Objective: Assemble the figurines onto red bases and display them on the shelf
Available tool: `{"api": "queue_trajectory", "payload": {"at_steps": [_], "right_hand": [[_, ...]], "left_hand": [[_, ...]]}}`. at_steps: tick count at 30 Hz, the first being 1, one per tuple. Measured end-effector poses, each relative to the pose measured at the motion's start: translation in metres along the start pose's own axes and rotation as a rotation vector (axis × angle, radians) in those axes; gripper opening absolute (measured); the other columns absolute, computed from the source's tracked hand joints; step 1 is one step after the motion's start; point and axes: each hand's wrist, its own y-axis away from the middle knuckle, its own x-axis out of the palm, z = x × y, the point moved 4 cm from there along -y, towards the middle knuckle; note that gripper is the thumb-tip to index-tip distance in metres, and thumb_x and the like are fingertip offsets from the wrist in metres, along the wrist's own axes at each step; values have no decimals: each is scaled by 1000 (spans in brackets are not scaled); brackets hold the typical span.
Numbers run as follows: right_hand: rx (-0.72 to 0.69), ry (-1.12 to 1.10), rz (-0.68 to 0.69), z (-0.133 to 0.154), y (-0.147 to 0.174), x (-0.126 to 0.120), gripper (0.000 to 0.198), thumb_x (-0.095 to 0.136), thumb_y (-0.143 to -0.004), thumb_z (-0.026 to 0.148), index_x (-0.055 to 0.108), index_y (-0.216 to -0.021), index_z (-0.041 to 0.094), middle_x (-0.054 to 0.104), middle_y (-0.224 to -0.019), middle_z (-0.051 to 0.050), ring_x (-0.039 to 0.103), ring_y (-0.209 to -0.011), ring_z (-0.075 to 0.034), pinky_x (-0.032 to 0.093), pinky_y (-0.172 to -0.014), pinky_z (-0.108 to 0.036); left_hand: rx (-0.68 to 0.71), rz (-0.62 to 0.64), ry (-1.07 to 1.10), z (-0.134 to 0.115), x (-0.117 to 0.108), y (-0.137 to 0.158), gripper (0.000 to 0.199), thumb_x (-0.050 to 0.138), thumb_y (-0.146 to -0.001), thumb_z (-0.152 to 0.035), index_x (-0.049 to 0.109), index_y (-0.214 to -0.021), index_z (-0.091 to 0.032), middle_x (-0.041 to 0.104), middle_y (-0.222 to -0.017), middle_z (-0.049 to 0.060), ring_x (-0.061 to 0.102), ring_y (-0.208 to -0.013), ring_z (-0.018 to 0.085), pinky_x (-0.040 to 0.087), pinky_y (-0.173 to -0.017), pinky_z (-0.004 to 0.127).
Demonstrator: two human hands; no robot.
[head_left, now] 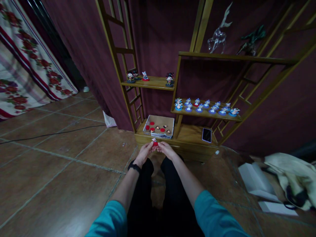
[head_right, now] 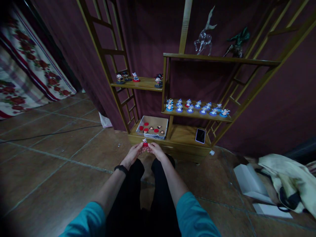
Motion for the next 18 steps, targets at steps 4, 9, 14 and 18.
{"api": "queue_trajectory", "payload": {"at_steps": [4, 9, 14, 18], "right_hand": [[-19, -6, 4, 0, 0, 0, 31, 65, -65, 42, 59, -83, 17, 62, -73, -1, 56, -63, -8, 44, -64, -24], [-24, -8, 10, 4, 5, 2, 33, 67, -65, 39, 61, -89, 18, 63, -77, -2, 56, -66, -9, 45, -67, -25], [-26, 4, 8, 5, 7, 2, 36, 70, -62, 35, 61, -93, 19, 62, -80, -2, 56, -65, -9, 46, -67, -25], [-33, 5, 16, 5, 6, 2, 35, 71, -60, 33, 61, -90, 19, 63, -84, -2, 56, -66, -9, 46, -68, -25]], "left_hand": [[28, -8, -20, -1, 0, 0, 32, 71, -63, -32, 64, -85, -11, 67, -76, 9, 61, -69, 14, 46, -68, 25], [53, -17, -61, -2, 0, -1, 35, 75, -56, -30, 65, -84, -12, 67, -77, 7, 59, -68, 13, 44, -69, 25], [82, -24, -92, -1, -2, -2, 36, 76, -53, -28, 64, -84, -12, 66, -76, 5, 58, -66, 11, 43, -67, 24], [78, -13, -102, 0, -1, -1, 37, 76, -53, -25, 64, -85, -12, 67, -80, 6, 58, -69, 12, 44, -68, 24]]}}
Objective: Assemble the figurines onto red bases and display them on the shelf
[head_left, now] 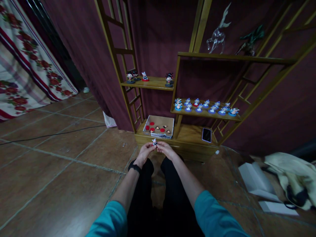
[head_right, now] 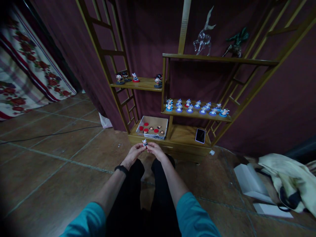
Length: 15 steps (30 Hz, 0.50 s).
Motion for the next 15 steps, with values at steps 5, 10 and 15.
{"api": "queue_trajectory", "payload": {"at_steps": [5, 10, 15], "right_hand": [[-8, -15, 1, 0, 0, -1, 36, 72, -58, 31, 61, -90, 19, 63, -85, -3, 57, -70, -10, 46, -70, -27], [-27, -60, 15, -1, -3, -3, 36, 73, -58, 28, 61, -91, 19, 63, -86, -3, 58, -72, -11, 45, -70, -26], [-30, -72, 24, -3, -4, -5, 39, 73, -58, 24, 60, -95, 20, 64, -86, -3, 59, -74, -12, 46, -70, -27]], "left_hand": [[-25, -10, 39, -2, 1, 2, 37, 76, -54, -24, 65, -87, -12, 67, -82, 7, 60, -70, 13, 45, -70, 25], [-40, 35, 120, -2, 3, 4, 35, 72, -61, -24, 65, -93, -12, 67, -93, 9, 61, -77, 14, 44, -78, 27], [-19, 37, 124, -3, 2, 4, 40, 74, -58, -18, 64, -97, -13, 67, -91, 9, 61, -77, 13, 44, -77, 27]]}}
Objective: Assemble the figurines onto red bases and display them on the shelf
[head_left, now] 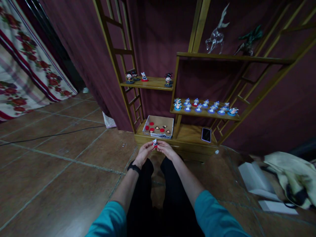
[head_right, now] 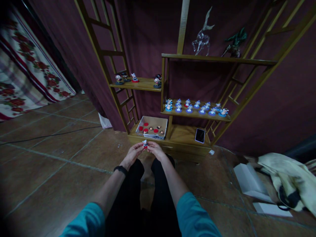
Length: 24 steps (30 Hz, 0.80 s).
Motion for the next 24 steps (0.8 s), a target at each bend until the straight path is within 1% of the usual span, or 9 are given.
{"api": "queue_trajectory", "payload": {"at_steps": [4, 8, 12, 19, 24], "right_hand": [[3, 10, 0, 1, 1, 0, 38, 73, -58, 22, 61, -94, 20, 65, -89, -4, 60, -77, -13, 46, -72, -28], [14, 11, 1, 2, 1, 1, 36, 72, -58, 21, 62, -93, 20, 65, -93, -4, 60, -81, -15, 46, -73, -28], [6, 17, 8, 4, 2, 3, 36, 72, -58, 20, 61, -93, 20, 65, -93, -4, 60, -84, -15, 46, -73, -28], [-2, 29, -10, 9, 7, 5, 36, 71, -59, 20, 61, -93, 20, 64, -92, -4, 60, -83, -15, 46, -73, -28], [-9, 21, -4, 10, 8, 6, 37, 72, -58, 20, 61, -94, 20, 64, -92, -4, 60, -82, -15, 46, -73, -27]], "left_hand": [[32, -12, -20, -2, 0, 0, 44, 75, -56, -18, 63, -98, -14, 67, -94, 8, 61, -78, 13, 44, -76, 26], [10, -31, -34, -2, 0, -1, 46, 76, -55, -18, 63, -99, -14, 67, -93, 8, 60, -77, 13, 43, -76, 26], [0, -29, -30, -3, 0, 0, 46, 76, -55, -18, 63, -99, -14, 66, -96, 9, 60, -78, 13, 43, -76, 26], [-1, -9, 1, -5, 2, 3, 40, 73, -60, -19, 63, -98, -14, 66, -99, 9, 61, -82, 15, 44, -78, 27], [-2, -36, 16, -3, -1, 0, 37, 72, -61, -19, 63, -97, -14, 65, -99, 10, 61, -81, 15, 45, -77, 27]]}}
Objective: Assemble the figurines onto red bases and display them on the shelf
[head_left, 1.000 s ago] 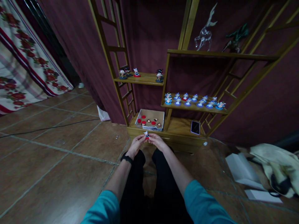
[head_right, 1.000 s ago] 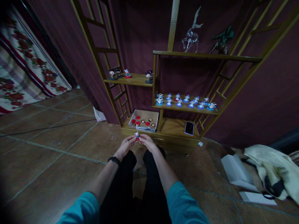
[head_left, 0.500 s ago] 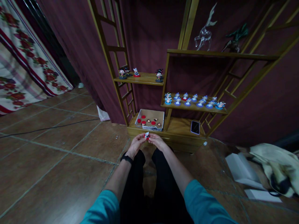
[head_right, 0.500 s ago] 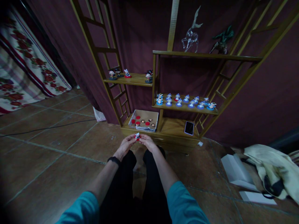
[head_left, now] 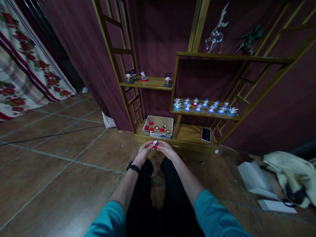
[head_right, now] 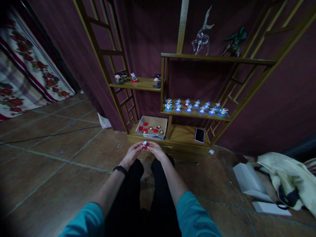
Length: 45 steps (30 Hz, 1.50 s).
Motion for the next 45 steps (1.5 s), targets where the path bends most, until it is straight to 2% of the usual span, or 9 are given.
{"api": "queue_trajectory", "payload": {"at_steps": [17, 24, 38, 45], "right_hand": [[25, 8, -19, 0, 1, 1, 37, 71, -55, 19, 60, -91, 20, 63, -84, -2, 60, -77, -13, 45, -73, -28], [25, 15, -13, 0, 1, 0, 35, 71, -58, 25, 60, -90, 19, 62, -85, -2, 59, -78, -13, 45, -73, -28], [-6, 51, -41, -7, -5, -2, 37, 75, -54, 33, 56, -82, 19, 61, -83, 0, 58, -74, -12, 45, -68, -26], [0, 45, -37, -6, -4, -1, 36, 75, -54, 34, 56, -80, 18, 60, -81, 1, 57, -69, -10, 45, -68, -26]], "left_hand": [[-24, -16, -27, 1, -1, 0, 36, 71, -61, -18, 64, -96, -14, 67, -92, 9, 62, -76, 13, 46, -73, 26], [-14, 15, -44, 1, -1, 1, 36, 71, -62, -19, 64, -96, -14, 66, -96, 9, 61, -78, 14, 46, -74, 26], [-57, 61, -31, 3, 1, 0, 35, 71, -62, -20, 65, -96, -14, 67, -93, 8, 60, -75, 12, 44, -71, 23], [-65, 63, -38, 3, 1, 0, 41, 75, -57, -19, 65, -97, -13, 67, -92, 9, 60, -74, 12, 44, -71, 24]]}}
